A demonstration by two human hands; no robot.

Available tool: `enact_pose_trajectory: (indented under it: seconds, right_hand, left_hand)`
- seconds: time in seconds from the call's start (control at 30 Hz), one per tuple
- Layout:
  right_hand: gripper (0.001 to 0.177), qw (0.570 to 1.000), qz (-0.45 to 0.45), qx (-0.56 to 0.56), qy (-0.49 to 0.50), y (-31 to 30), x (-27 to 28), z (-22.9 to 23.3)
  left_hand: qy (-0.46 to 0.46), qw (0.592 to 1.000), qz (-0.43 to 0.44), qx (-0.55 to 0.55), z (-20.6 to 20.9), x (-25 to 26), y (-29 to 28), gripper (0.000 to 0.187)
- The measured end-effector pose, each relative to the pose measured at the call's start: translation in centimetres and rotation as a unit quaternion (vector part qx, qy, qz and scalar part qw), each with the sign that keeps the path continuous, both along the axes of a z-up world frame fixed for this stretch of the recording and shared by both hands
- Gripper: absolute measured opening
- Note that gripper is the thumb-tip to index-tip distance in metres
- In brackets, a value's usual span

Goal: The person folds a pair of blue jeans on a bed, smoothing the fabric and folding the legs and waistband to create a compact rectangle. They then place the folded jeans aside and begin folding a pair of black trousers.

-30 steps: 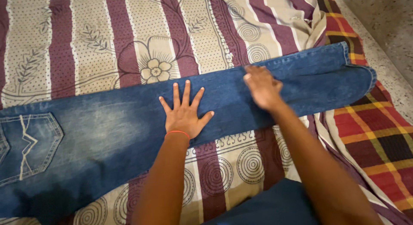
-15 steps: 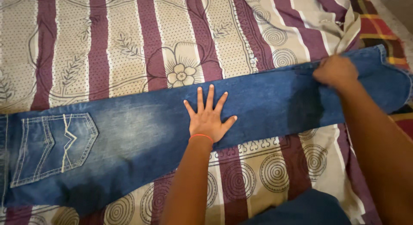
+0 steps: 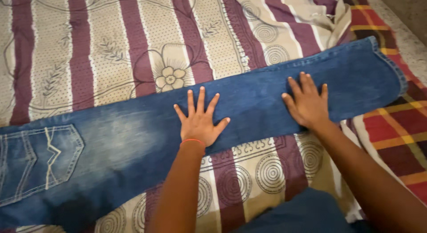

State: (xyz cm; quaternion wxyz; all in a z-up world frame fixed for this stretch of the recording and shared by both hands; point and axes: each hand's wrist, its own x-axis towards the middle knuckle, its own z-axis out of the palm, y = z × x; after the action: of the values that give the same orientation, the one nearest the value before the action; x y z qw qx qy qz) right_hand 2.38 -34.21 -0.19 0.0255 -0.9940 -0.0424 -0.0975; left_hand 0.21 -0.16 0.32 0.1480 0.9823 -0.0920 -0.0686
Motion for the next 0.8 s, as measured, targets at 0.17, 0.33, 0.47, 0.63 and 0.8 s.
enact_pose_trajectory:
  seconds: [0.17, 0.33, 0.47, 0.63, 0.8]
  right_hand:
    - [0.069, 0.995, -0.041, -0.029, 0.091, 0.7, 0.5, -0.1]
    - [0.068, 0.993, -0.049, -0.023, 0.103, 1.2, 0.9, 0.2]
    - [0.067, 0.996, -0.046, -0.014, 0.081, 1.1, 0.5, 0.4]
    - [0.063, 0.999, -0.038, 0.039, 0.003, 1.0, 0.0, -0.4]
    - [0.055, 0.977, -0.024, 0.175, -0.118, -4.1, 1.4, 0.6]
  left_hand:
    - [-0.004, 1.0, 0.002, 0.013, -0.4, -0.2, 0.0, 0.085]
    - [-0.021, 1.0, 0.011, 0.0, -0.1, 0.5, -3.5, 0.086]
    - [-0.075, 0.995, -0.061, -0.009, -0.5, 1.6, -8.2, 0.085]
    - [-0.097, 0.992, -0.073, 0.01, -1.3, 1.5, -9.0, 0.084]
    - [-0.121, 0.99, -0.069, 0.013, -1.3, 1.8, -8.8, 0.084]
